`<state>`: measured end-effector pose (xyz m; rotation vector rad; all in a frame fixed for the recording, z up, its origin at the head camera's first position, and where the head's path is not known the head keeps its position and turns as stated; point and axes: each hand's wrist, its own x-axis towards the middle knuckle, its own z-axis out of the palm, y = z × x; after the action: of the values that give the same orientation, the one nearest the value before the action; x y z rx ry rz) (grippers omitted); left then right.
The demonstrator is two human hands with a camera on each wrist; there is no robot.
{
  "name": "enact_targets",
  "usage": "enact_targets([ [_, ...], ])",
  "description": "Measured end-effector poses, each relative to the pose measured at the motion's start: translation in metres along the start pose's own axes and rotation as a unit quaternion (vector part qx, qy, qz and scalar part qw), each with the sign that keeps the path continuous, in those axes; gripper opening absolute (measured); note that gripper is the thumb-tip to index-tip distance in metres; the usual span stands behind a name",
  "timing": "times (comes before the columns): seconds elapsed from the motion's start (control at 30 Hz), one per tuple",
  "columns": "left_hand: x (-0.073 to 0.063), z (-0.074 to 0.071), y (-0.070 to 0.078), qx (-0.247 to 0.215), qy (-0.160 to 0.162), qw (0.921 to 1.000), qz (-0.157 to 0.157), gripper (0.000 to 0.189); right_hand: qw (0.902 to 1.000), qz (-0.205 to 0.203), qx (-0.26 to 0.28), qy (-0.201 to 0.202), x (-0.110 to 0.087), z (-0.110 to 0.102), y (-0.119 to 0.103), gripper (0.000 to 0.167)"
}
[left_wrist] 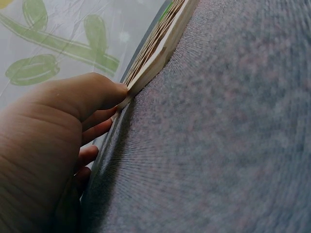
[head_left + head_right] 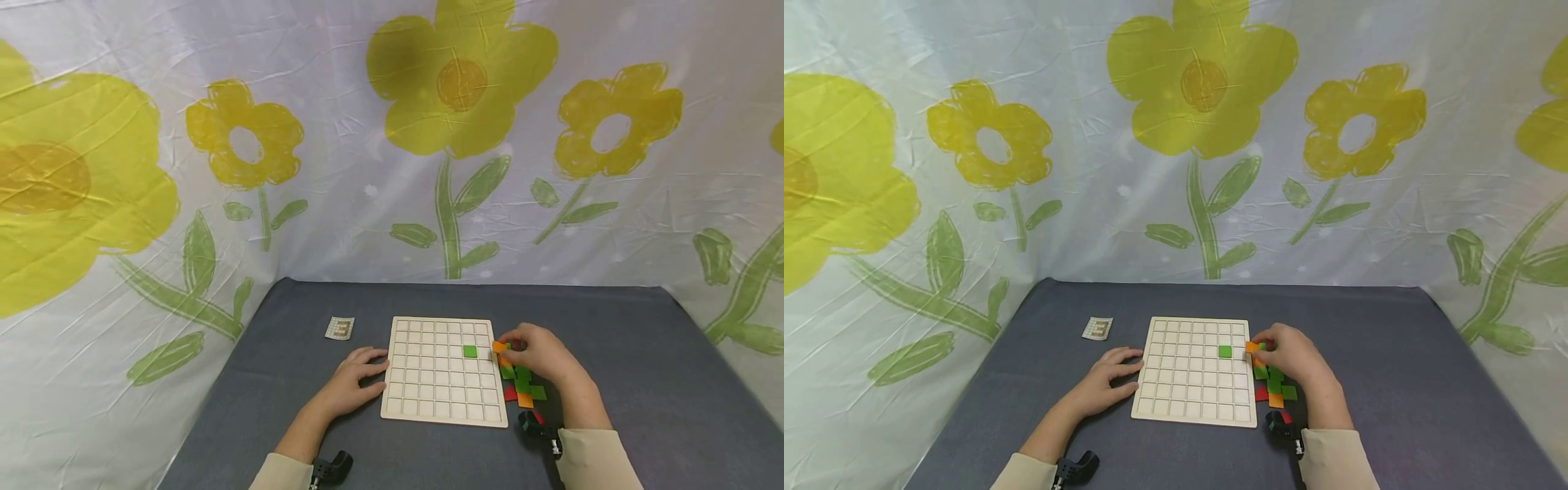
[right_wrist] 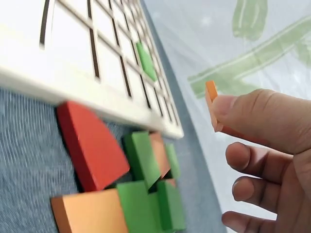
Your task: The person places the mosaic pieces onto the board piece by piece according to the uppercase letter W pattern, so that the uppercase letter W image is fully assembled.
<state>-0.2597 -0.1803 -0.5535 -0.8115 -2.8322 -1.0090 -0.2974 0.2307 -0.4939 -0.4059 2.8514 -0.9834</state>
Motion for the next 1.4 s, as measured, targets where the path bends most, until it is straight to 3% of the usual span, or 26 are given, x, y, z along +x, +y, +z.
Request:
enact_targets([
  [0.47, 0.002, -0.002, -0.002, 0.008, -0.004, 1.0, 0.003, 0.047, 0.9975, -0.048, 0.026, -0.044, -0.007, 0.013, -0.024, 0.02],
  [0.8, 0.0, -0.001, -0.001, 0.001, -0.001, 1.0, 0.006, 0.047, 0.997, -0.037, 0.018, -0.065, 0.0, 0.038, -0.027, 0.02],
  [1.13, 0.001, -0.001, 0.0, -0.003, -0.006, 1.0, 0.003, 0.046, 0.9971, -0.044, -0.026, -0.056, 0.0, 0.042, -0.027, 0.019],
  [1.4, 0.001, -0.002, 0.0, -0.002, -0.005, 1.0, 0.005, 0.045, 0.9966, -0.053, -0.048, -0.041, 0.001, 0.042, -0.029, 0.007],
])
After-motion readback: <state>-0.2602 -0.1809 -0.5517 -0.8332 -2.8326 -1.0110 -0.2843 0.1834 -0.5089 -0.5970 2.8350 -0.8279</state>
